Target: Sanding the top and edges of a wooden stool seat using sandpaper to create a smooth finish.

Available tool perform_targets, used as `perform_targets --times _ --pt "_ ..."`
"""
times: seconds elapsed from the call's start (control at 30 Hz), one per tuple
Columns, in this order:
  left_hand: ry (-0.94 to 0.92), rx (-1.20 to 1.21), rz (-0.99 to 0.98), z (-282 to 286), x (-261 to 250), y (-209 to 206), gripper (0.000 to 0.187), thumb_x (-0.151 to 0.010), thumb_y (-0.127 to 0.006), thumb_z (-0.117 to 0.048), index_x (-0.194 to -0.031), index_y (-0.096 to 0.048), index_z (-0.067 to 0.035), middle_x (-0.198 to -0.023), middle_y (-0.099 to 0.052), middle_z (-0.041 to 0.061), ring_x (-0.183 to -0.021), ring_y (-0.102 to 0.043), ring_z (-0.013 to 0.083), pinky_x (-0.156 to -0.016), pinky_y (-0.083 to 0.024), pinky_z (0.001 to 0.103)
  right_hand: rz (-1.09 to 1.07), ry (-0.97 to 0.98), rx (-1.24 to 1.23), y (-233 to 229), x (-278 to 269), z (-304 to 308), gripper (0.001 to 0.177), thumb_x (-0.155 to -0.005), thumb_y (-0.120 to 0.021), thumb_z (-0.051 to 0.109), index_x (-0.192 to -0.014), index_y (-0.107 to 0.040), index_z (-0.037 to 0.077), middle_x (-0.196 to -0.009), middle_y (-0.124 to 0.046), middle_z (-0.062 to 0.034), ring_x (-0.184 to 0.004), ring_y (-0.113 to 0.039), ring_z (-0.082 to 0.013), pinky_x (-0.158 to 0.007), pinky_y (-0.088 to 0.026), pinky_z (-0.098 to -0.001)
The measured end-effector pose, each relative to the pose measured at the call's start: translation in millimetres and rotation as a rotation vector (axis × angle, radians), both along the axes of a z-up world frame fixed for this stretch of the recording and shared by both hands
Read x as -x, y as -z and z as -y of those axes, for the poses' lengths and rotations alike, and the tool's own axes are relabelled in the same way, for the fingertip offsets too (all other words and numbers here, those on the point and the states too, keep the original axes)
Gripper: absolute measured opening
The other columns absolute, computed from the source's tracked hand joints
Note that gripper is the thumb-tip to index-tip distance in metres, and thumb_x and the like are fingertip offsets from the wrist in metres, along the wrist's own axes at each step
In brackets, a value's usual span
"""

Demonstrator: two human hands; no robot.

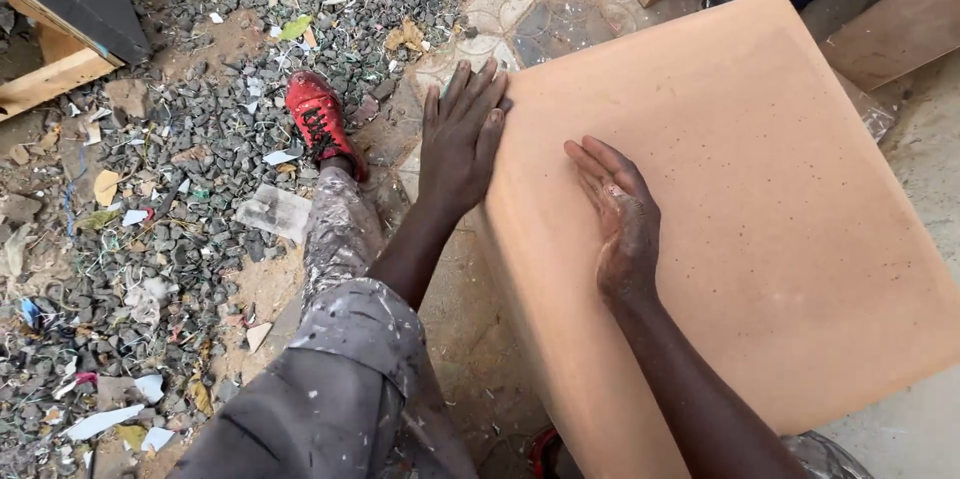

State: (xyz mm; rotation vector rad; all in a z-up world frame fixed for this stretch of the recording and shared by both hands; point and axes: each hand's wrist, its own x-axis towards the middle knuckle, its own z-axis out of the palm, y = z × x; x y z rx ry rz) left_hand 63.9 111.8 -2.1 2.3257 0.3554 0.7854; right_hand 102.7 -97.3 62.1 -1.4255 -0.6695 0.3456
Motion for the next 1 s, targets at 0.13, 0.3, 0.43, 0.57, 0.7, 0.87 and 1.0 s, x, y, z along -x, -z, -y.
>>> perform_targets --times 0.13,0.3,0.43,0.57,0.7,0.87,1.0 --pt "0.077 -0.100 0.025 123 79 13 0.049 -0.111 -0.032 -0.035 -0.151 -0.053 -0.018 -0.162 -0.045 0.009 -0.153 -0.031 0.0373 -0.124 -0.013 0.059 -0.123 -0.023 -0.039 -13 -11 1 0.063 -0.095 -0.030 0.022 -0.151 -0.040 -0.005 -0.148 -0.054 -0.0298 -0.145 -0.048 -0.0384 -0.123 -0.032 -0.0502" --pt "0.532 -0.182 -0.176 163 130 9 0.043 -0.111 -0.029 -0.035 -0.147 -0.051 -0.026 -0.166 -0.040 -0.005 -0.159 -0.024 0.0218 -0.133 -0.008 0.056 -0.327 -0.048 -0.210 -7 -12 9 0.067 -0.094 -0.043 0.040 -0.142 -0.045 -0.008 -0.143 -0.056 -0.0265 -0.141 -0.051 -0.0309 -0.127 -0.035 -0.0435" --pt "0.104 -0.124 0.036 51 21 32 0.051 -0.113 -0.025 -0.038 -0.152 -0.052 -0.019 -0.162 -0.045 0.007 -0.156 -0.029 0.0339 -0.127 -0.010 0.058 -0.093 0.015 -0.028 -7 1 -3 0.066 -0.100 -0.026 0.036 -0.151 -0.039 -0.004 -0.150 -0.050 -0.0297 -0.146 -0.044 -0.0393 -0.125 -0.027 -0.0526" --pt "-0.157 0.426 0.137 16 -28 22 0.062 -0.111 -0.017 -0.050 -0.165 -0.028 -0.021 -0.173 -0.024 0.008 -0.161 -0.013 0.0358 -0.128 -0.002 0.062 0.215 0.078 0.237 -8 14 -8 0.056 -0.101 -0.028 0.025 -0.150 -0.046 0.005 -0.147 -0.058 -0.0193 -0.144 -0.048 -0.0331 -0.123 -0.030 -0.0450" --pt "-0.186 0.702 0.206 133 42 -19 0.059 -0.111 -0.021 -0.031 -0.164 -0.018 -0.005 -0.173 -0.008 0.019 -0.158 -0.003 0.0418 -0.125 -0.005 0.057 0.333 0.074 0.305 -12 15 -8 0.057 -0.101 -0.028 0.023 -0.152 -0.045 0.005 -0.147 -0.058 -0.0181 -0.144 -0.048 -0.0332 -0.124 -0.030 -0.0468" --pt "-0.272 1.125 0.040 194 78 -25 0.075 -0.106 -0.030 -0.042 -0.166 0.005 -0.016 -0.173 0.004 0.016 -0.158 0.002 0.0364 -0.125 -0.005 0.054 0.296 0.041 0.269 -13 21 -11 0.056 -0.102 -0.028 0.023 -0.150 -0.046 0.003 -0.146 -0.059 -0.0198 -0.143 -0.049 -0.0347 -0.123 -0.029 -0.0489" --pt "-0.425 1.157 0.078 54 -18 13 0.083 -0.105 -0.034 -0.059 -0.167 -0.005 -0.012 -0.172 -0.016 0.018 -0.158 -0.018 0.0341 -0.130 -0.014 0.050 0.296 0.026 0.297 -16 20 -9 0.054 -0.103 -0.028 0.022 -0.151 -0.044 0.003 -0.147 -0.057 -0.0188 -0.143 -0.049 -0.0358 -0.123 -0.028 -0.0507"
